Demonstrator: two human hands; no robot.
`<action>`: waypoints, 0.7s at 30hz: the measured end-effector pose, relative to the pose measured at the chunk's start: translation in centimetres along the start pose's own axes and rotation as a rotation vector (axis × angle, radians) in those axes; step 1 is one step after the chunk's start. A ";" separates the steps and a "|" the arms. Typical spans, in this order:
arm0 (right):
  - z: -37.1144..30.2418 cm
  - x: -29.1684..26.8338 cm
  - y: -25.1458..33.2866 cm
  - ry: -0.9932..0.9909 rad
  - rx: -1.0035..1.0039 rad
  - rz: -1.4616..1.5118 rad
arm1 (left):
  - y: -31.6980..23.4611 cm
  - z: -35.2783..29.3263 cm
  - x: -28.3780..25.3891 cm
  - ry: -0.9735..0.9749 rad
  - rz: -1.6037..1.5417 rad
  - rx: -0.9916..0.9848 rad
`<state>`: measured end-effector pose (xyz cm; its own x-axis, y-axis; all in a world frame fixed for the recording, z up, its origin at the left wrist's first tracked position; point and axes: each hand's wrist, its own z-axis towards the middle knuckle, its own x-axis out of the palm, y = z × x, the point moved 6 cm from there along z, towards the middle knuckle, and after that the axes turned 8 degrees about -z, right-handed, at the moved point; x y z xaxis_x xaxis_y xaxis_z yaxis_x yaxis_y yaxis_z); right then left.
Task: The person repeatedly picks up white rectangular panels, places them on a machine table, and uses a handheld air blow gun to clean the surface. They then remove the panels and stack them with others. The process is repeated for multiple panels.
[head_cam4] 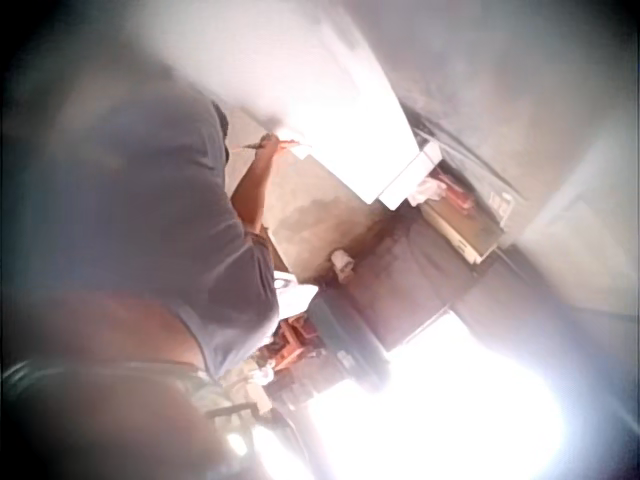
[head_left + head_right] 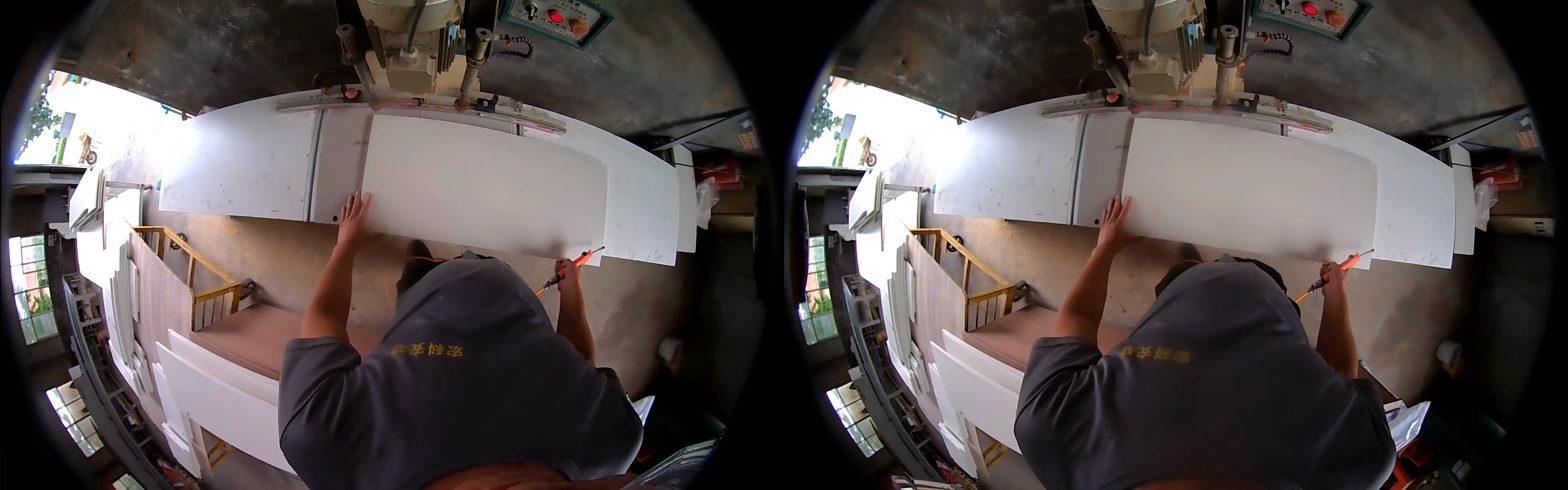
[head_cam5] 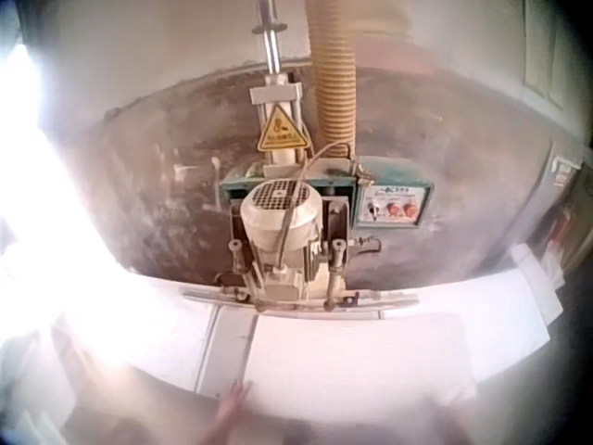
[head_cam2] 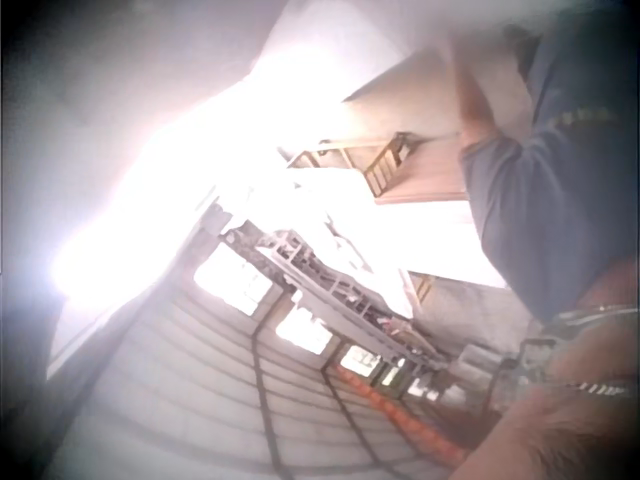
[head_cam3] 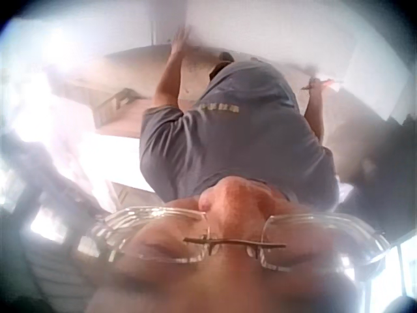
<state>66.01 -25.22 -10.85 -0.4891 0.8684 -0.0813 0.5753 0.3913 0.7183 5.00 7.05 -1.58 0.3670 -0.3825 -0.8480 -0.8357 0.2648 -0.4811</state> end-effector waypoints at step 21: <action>2.8 2.6 9.3 -0.263 -0.161 -0.524 | 0.4 3.1 -2.0 -0.008 -0.079 0.019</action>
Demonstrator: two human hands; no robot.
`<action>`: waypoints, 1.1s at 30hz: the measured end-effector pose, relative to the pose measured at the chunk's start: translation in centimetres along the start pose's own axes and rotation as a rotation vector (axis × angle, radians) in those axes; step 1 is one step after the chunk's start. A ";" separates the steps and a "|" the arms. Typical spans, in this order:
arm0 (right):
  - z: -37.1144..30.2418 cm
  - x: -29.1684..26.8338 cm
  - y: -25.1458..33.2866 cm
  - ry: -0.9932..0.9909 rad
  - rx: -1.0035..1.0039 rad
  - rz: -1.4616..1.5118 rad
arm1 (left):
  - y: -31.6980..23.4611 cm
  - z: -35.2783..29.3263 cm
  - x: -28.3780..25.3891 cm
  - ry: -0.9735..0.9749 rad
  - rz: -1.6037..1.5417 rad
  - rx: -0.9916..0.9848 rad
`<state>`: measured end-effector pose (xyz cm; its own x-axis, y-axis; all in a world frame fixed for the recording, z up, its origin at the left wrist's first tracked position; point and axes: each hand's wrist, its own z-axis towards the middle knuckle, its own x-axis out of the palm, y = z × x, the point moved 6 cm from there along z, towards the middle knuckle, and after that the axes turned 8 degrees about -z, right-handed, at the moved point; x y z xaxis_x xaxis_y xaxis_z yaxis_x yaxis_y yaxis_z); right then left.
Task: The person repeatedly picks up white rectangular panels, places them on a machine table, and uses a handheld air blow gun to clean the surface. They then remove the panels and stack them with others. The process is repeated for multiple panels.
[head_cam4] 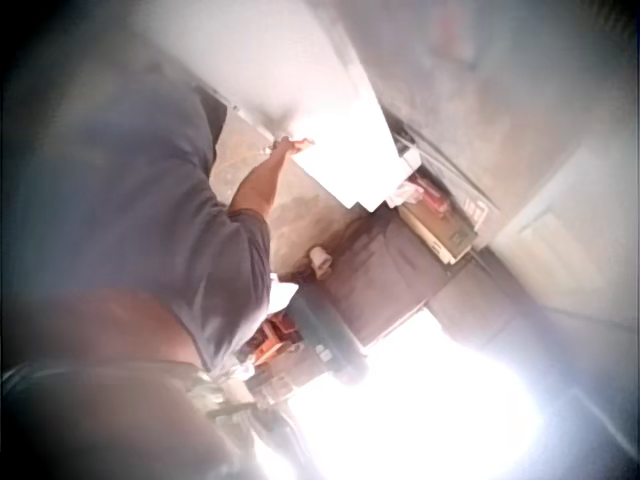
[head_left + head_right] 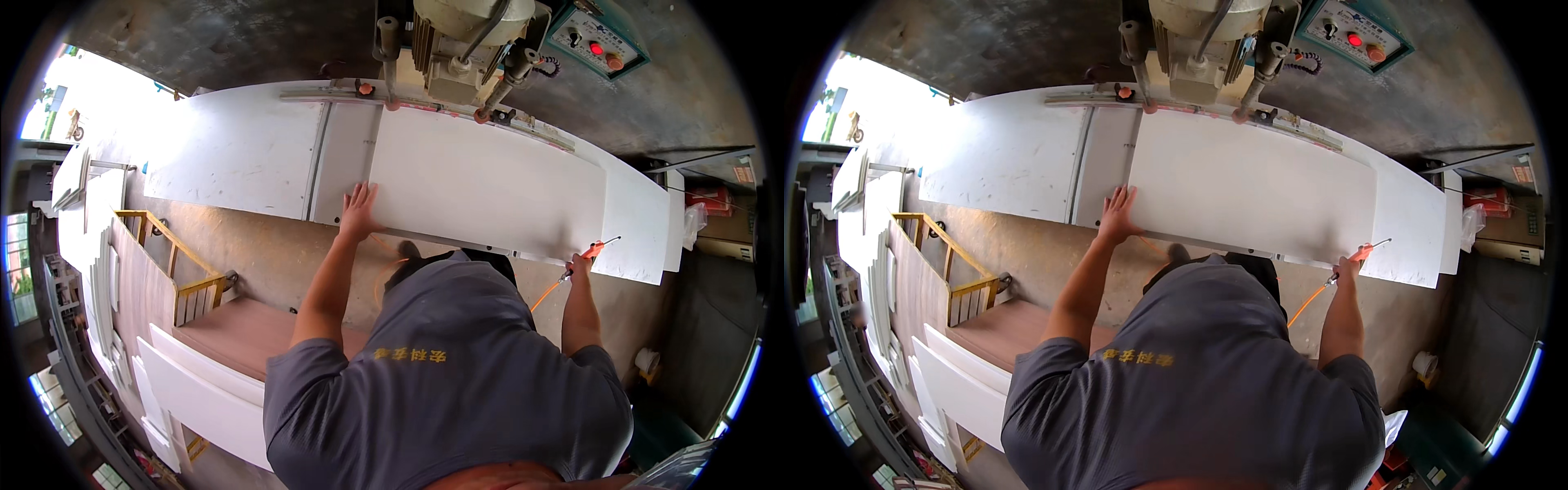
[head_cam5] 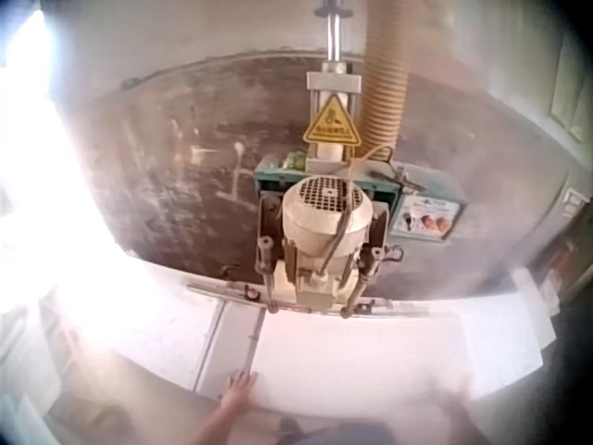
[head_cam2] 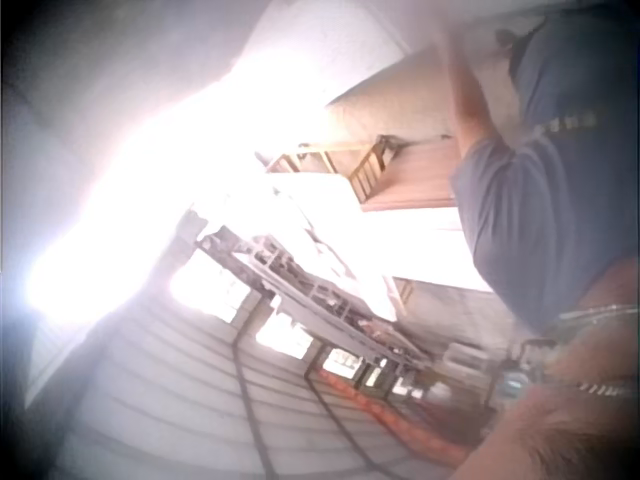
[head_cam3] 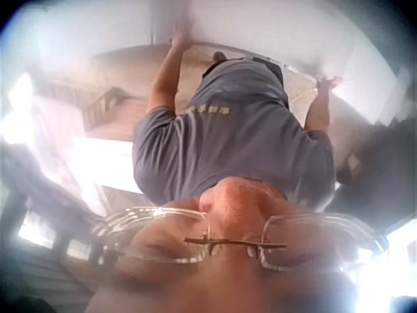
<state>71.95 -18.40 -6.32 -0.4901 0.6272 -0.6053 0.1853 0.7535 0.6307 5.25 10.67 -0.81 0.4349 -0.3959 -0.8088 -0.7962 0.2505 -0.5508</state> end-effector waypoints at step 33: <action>3.1 -0.8 2.6 -0.058 -0.308 -0.293 | 0.9 -0.1 -0.5 -0.016 -0.153 0.024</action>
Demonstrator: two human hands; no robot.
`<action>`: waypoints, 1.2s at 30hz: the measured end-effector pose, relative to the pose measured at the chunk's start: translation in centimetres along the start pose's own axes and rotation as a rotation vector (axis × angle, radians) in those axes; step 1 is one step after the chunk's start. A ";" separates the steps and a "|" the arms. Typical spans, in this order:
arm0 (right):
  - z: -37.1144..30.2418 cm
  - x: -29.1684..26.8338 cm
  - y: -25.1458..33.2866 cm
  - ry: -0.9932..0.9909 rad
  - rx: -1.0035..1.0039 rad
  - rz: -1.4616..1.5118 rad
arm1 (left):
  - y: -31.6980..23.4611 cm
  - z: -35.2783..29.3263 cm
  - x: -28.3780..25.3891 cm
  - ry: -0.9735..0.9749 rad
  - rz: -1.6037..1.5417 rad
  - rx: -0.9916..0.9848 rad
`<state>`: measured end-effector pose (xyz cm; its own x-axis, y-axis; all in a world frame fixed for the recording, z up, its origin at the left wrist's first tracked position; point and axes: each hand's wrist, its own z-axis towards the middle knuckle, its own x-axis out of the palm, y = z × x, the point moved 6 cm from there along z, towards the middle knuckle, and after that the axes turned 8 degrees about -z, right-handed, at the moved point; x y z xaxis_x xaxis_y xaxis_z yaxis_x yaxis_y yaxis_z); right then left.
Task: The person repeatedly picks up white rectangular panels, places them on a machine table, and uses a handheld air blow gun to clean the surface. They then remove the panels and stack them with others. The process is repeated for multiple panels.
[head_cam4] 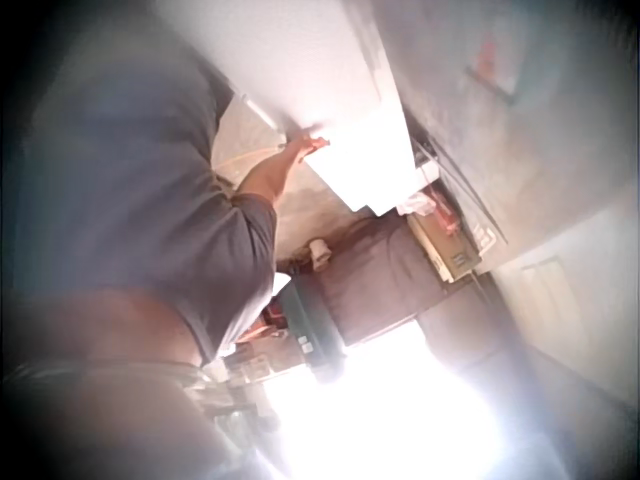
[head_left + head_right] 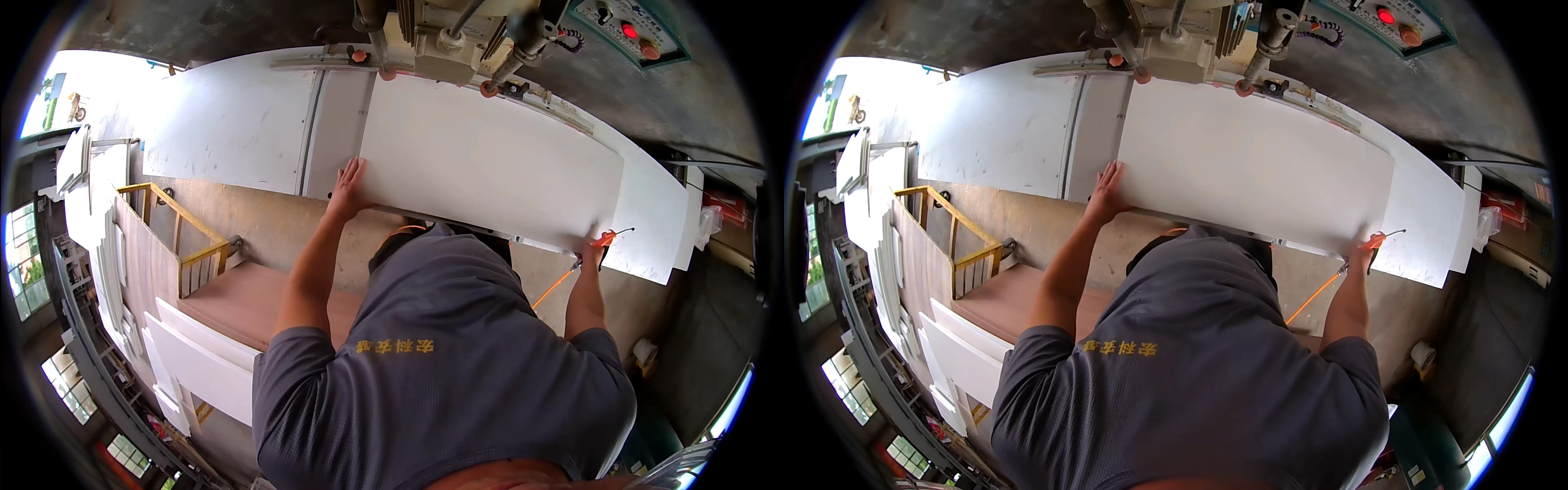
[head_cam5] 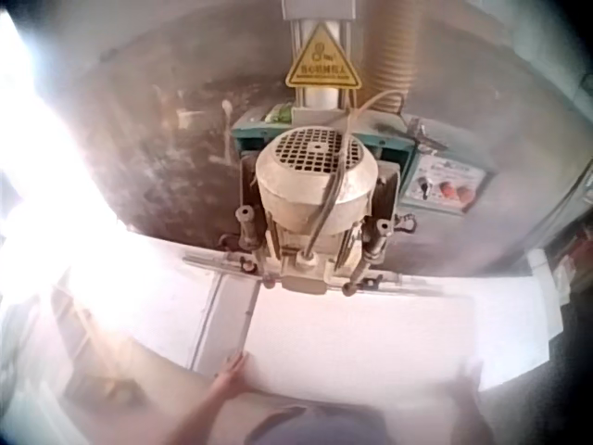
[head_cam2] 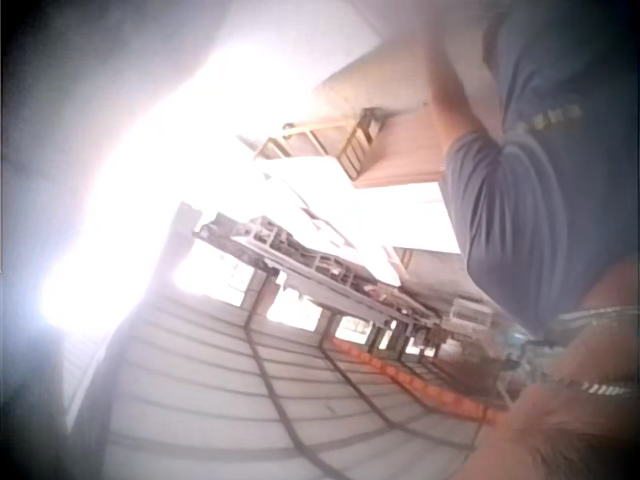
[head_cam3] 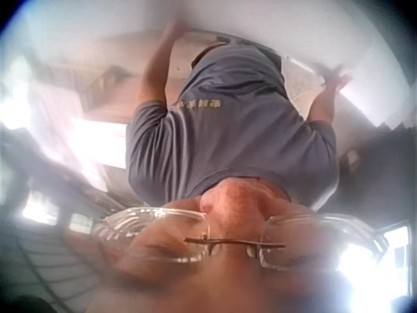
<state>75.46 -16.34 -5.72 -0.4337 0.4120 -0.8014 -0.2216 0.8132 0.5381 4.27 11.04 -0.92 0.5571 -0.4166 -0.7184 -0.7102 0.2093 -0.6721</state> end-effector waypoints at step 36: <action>-25.2 2.3 18.6 0.646 -0.276 -0.045 | -15.5 2.6 13.3 0.260 0.414 0.127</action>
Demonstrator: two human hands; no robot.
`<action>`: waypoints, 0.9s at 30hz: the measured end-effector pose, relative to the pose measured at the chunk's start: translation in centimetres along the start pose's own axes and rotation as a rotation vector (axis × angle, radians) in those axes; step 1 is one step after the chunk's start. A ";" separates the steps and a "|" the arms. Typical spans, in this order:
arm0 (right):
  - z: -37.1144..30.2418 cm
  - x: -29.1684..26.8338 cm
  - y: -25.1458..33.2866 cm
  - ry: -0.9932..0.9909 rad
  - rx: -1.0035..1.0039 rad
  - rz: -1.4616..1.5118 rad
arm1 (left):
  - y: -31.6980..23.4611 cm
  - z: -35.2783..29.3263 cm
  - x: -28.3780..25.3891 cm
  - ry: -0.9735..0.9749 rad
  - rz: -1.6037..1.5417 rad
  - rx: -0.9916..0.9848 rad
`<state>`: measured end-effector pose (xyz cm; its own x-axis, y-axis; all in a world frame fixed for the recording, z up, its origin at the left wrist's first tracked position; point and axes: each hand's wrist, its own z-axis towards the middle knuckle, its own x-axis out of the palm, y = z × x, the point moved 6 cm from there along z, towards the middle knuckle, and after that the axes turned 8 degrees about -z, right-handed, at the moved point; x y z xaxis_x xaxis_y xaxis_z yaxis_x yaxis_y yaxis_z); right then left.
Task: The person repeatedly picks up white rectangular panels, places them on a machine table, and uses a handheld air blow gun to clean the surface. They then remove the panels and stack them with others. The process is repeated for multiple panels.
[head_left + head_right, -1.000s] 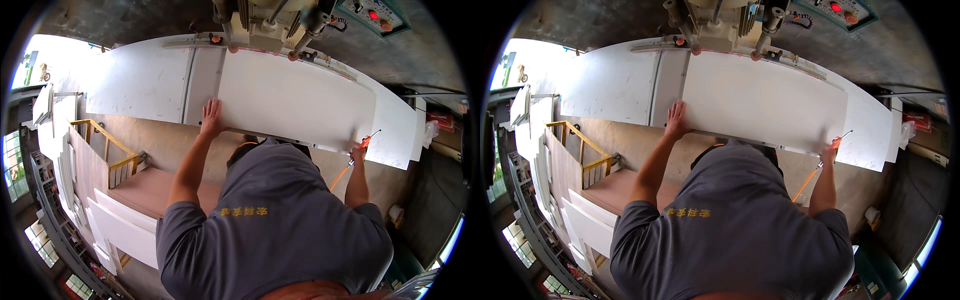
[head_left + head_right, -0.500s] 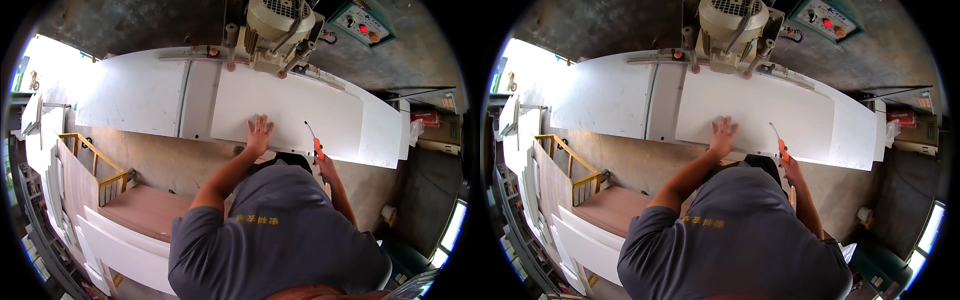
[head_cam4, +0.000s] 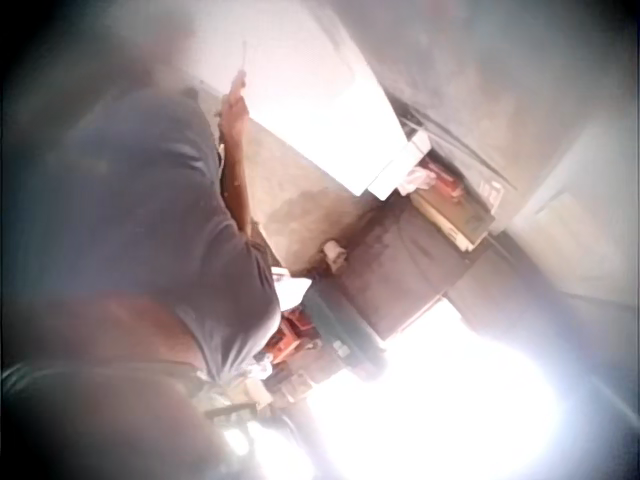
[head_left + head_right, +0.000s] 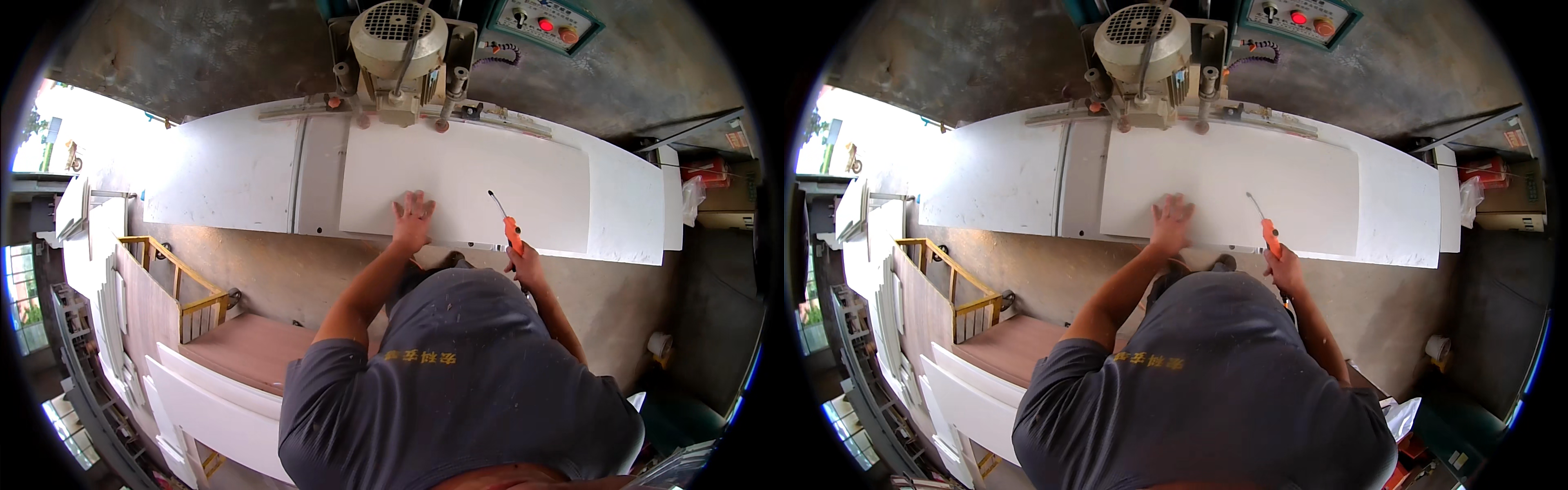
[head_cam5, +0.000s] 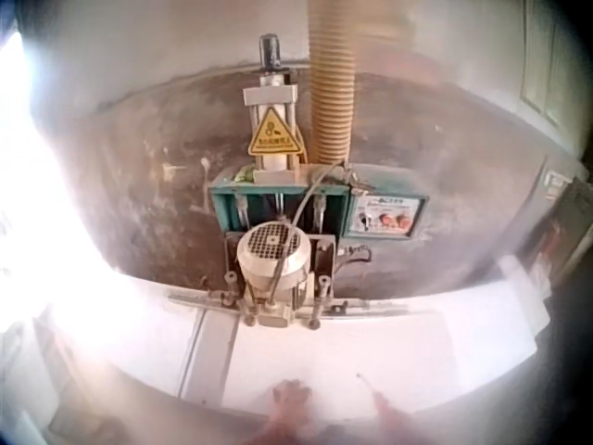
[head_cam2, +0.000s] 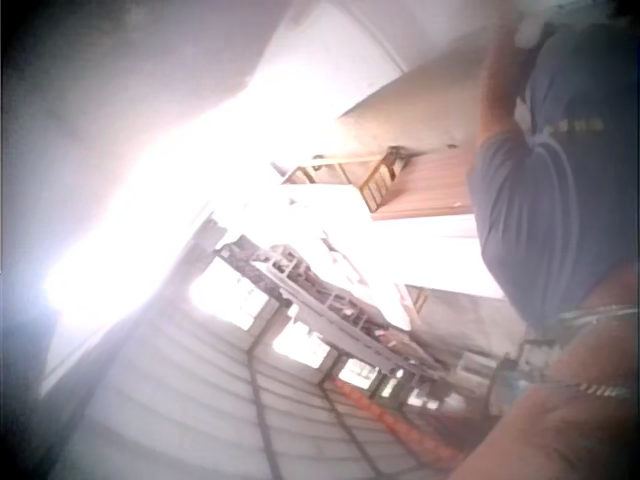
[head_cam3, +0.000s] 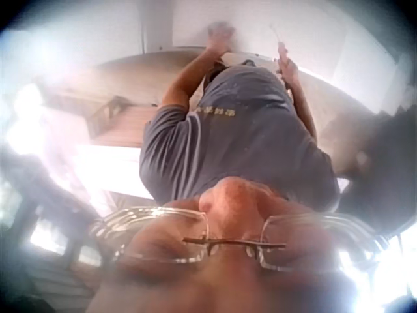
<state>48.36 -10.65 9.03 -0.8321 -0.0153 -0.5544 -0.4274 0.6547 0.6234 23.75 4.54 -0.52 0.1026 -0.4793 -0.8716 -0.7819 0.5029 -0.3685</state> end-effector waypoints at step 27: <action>0.8 10.4 16.0 0.567 -0.475 -0.406 | 11.7 -15.7 7.9 -0.738 -0.860 -0.977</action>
<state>33.20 0.23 12.81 -0.5792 -0.6407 -0.5039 -0.7292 0.1308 0.6717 5.75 -4.68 -6.66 0.7793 0.2400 -0.5788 -0.3844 -0.5464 -0.7441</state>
